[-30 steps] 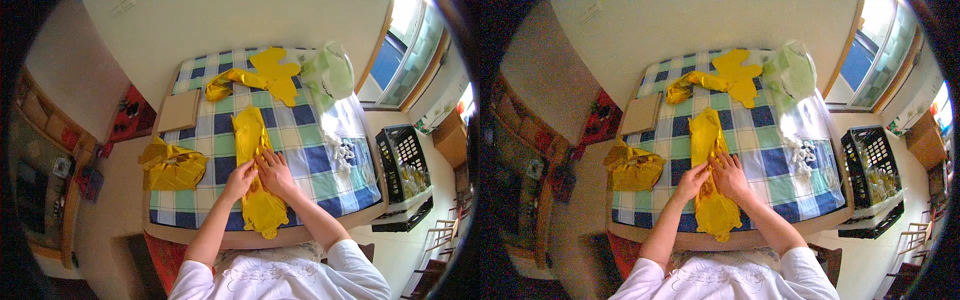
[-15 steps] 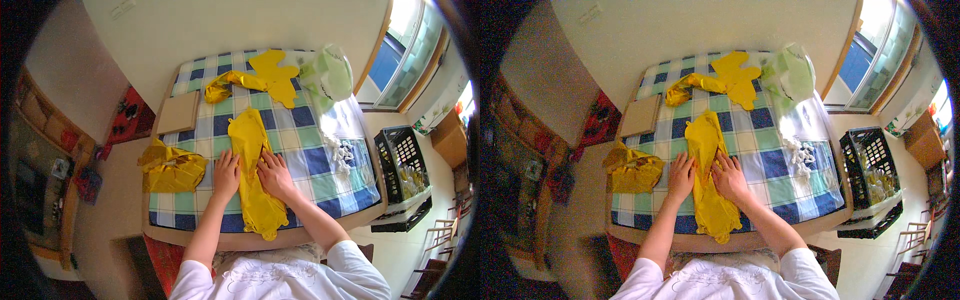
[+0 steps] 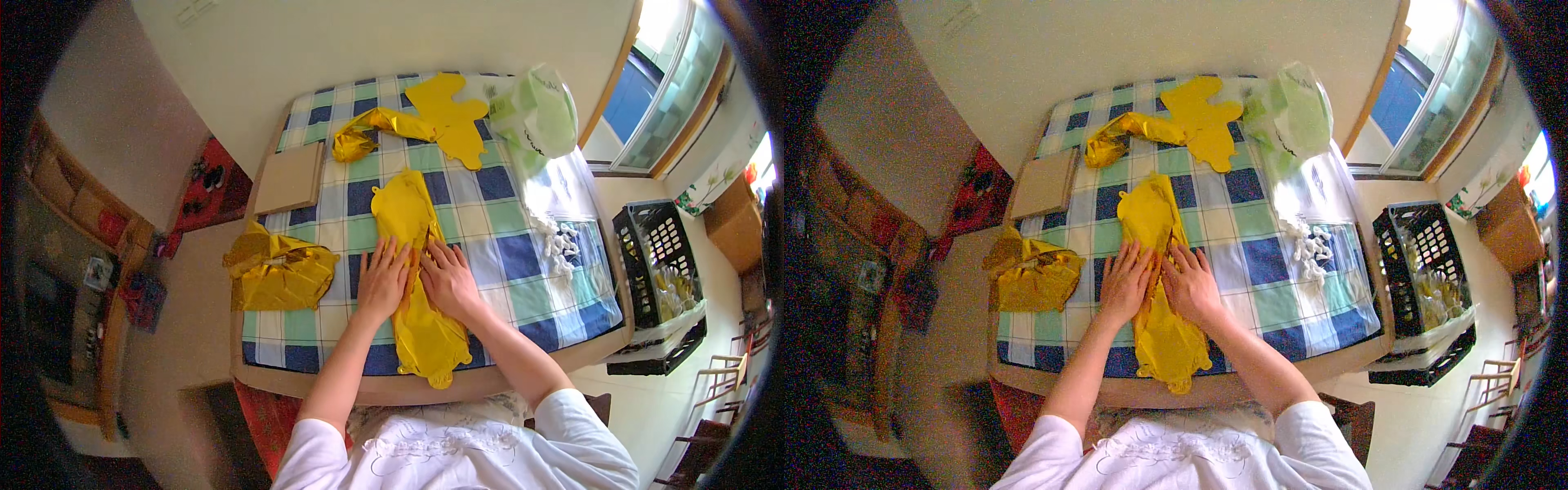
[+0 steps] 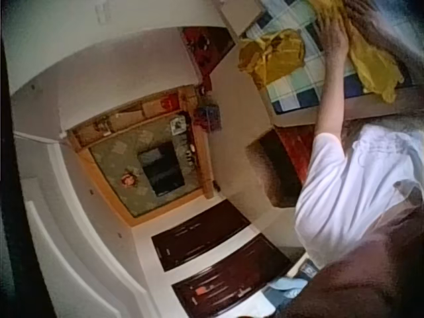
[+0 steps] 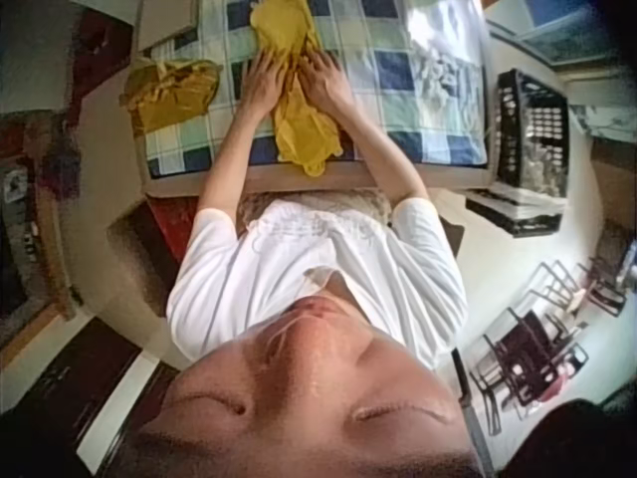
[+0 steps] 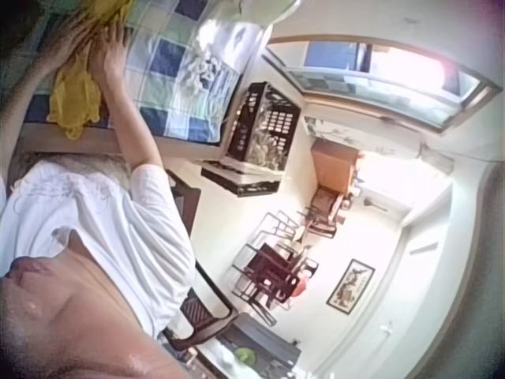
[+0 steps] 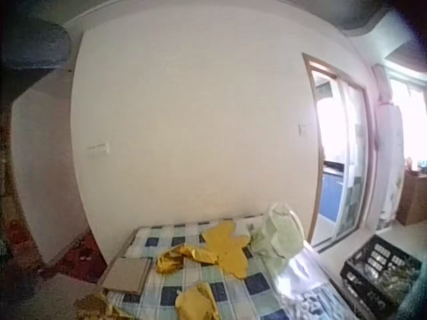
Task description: The person folds a foil balloon around a piece of cardboard, places it into a box, and then unfolds another foil balloon across the bed.
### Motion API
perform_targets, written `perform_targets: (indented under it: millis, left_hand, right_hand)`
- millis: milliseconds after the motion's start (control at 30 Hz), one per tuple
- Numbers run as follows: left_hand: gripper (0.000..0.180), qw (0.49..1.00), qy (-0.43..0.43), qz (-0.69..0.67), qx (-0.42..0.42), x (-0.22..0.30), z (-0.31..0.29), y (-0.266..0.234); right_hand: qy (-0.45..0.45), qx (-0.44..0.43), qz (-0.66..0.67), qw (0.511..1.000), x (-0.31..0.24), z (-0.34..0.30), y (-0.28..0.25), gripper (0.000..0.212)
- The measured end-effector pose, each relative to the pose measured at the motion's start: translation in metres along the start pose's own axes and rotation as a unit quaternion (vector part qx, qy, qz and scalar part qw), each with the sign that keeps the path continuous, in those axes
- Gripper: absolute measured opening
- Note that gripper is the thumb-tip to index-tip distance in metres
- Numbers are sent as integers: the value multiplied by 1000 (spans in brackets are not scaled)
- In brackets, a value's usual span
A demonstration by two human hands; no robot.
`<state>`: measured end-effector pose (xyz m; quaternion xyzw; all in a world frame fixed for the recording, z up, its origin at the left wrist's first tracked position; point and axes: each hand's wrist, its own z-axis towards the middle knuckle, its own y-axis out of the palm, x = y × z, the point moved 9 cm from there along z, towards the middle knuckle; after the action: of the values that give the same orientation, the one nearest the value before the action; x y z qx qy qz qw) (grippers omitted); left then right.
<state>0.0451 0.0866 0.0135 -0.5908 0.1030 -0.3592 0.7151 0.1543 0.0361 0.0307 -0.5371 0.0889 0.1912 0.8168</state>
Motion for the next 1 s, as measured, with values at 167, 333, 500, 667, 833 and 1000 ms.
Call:
perform_targets:
  millis: [167,333,500,667,833,1000]
  left_hand:
    - [44,1000,5,16,-20,-1,-1,7]
    - [45,1000,-1,9,-17,-2,0,7]
    - [47,1000,-1,5,-8,-1,0,4]
    - [48,1000,-7,-5,-13,0,1,3]
    - [48,1000,-5,-4,-10,0,0,1]
    - [48,1000,-3,6,-22,0,0,3]
  right_hand:
    - [0,1,-2,1000,1,-1,2,38]
    - [10,-7,0,1000,4,-1,5,41]
    - [11,7,2,1000,2,0,1,42]
    - [2,-43,-5,999,4,-1,11,39]
    - [3,-69,-12,998,0,-1,11,34]
    - [-3,-50,-12,999,1,-1,10,32]
